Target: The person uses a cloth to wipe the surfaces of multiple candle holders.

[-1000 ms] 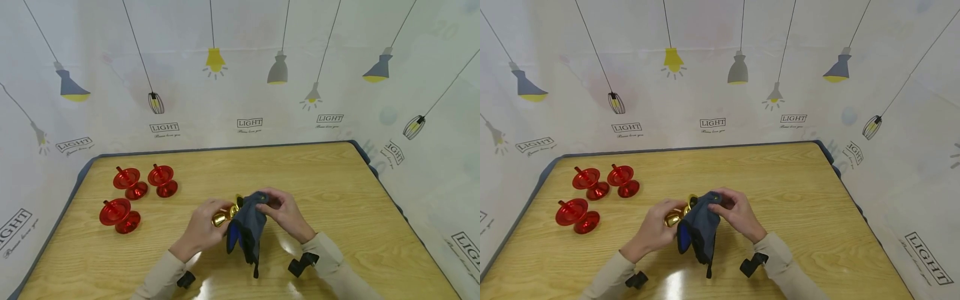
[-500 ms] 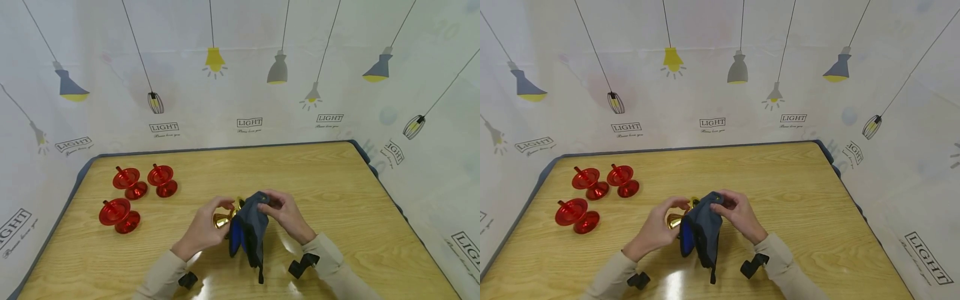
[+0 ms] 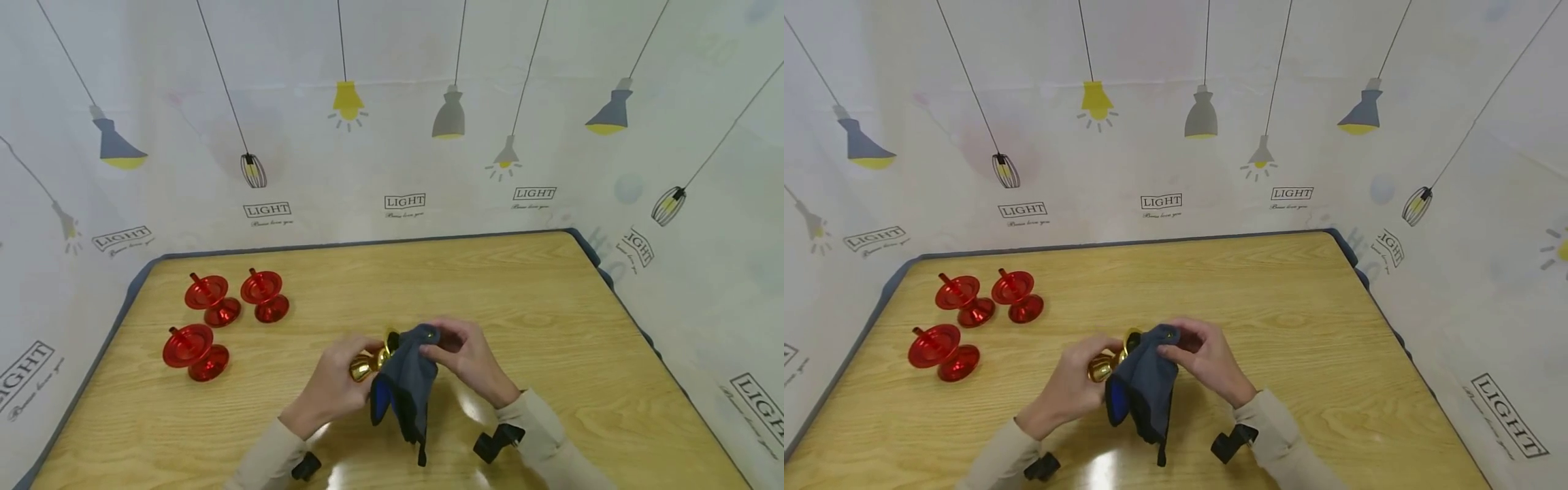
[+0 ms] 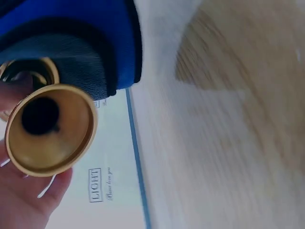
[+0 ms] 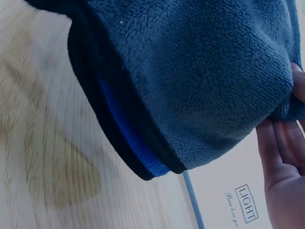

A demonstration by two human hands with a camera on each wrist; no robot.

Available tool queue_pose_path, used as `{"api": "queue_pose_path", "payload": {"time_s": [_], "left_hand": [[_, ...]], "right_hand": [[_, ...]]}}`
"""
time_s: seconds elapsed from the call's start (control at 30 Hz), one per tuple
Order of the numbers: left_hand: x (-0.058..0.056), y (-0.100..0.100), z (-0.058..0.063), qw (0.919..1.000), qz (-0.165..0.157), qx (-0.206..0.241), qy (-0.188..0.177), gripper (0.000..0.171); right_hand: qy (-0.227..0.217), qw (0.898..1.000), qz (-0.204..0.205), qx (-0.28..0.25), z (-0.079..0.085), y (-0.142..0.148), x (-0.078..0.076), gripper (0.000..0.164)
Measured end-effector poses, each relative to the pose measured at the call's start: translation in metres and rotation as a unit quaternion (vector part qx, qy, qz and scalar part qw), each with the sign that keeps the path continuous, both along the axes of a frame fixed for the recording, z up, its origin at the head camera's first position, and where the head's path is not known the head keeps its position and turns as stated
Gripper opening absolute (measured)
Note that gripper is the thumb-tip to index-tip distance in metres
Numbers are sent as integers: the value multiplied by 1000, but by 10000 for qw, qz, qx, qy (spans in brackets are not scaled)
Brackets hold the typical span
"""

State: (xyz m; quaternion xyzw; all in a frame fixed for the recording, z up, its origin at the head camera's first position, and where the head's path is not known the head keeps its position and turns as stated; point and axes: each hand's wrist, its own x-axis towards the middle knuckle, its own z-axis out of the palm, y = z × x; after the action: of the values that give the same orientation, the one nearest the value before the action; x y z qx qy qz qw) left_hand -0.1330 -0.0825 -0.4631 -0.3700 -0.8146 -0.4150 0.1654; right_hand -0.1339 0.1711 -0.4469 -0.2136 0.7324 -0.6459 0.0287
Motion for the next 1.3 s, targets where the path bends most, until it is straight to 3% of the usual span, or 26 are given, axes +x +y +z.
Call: {"api": "queue_pose_path", "payload": {"time_s": [0.1,0.2,0.27,0.33,0.37,0.43,0.5,0.57,0.63,0.7,0.8,0.9,1.0,1.1,1.2,1.27,1.3], "left_hand": [[3,-4,2,9908,-550,188,-1226,30],[4,-7,5,9671,-1026,400,-2293,24],[4,-8,6,9535,-1219,483,-2713,22],[4,-9,6,9513,-1221,480,-2789,24],[4,-9,5,9540,-1181,489,-2711,26],[5,-7,4,9705,-987,455,-2153,33],[5,-4,2,9875,-729,425,-1334,42],[5,-1,2,9979,-372,322,-423,49],[4,3,3,9992,-45,201,356,49],[4,7,3,9958,252,51,877,45],[4,12,4,9885,638,-126,1365,37],[5,14,4,9863,755,-118,1459,33],[7,13,5,9912,625,-52,1167,35],[10,10,7,9971,452,-56,614,39],[12,6,10,9996,64,-9,-266,36],[12,4,12,9938,-332,117,-1055,30],[12,3,12,9871,-547,192,-1495,27]], "right_hand": [[234,9992,317,4,1,1,1,26],[315,9974,638,-117,1,2,2,27],[276,9964,772,-199,1,2,3,27],[257,9965,773,-209,2,2,3,28],[241,9970,718,-178,2,2,3,28],[233,9982,549,-109,2,3,4,28],[235,9994,241,4,2,4,4,29],[154,9999,-56,25,1,5,5,29],[37,9995,-321,-39,1,6,5,29],[-85,9988,-458,-167,1,6,6,29],[-124,9983,-455,-344,1,6,7,30],[-81,9985,-368,-400,1,5,8,31],[9,9992,-276,-286,3,7,10,29],[121,9997,-101,-162,5,9,10,27],[265,9994,186,-130,7,11,9,27],[312,9985,419,-187,7,11,9,27],[315,9978,535,-234,7,11,9,27]]}}
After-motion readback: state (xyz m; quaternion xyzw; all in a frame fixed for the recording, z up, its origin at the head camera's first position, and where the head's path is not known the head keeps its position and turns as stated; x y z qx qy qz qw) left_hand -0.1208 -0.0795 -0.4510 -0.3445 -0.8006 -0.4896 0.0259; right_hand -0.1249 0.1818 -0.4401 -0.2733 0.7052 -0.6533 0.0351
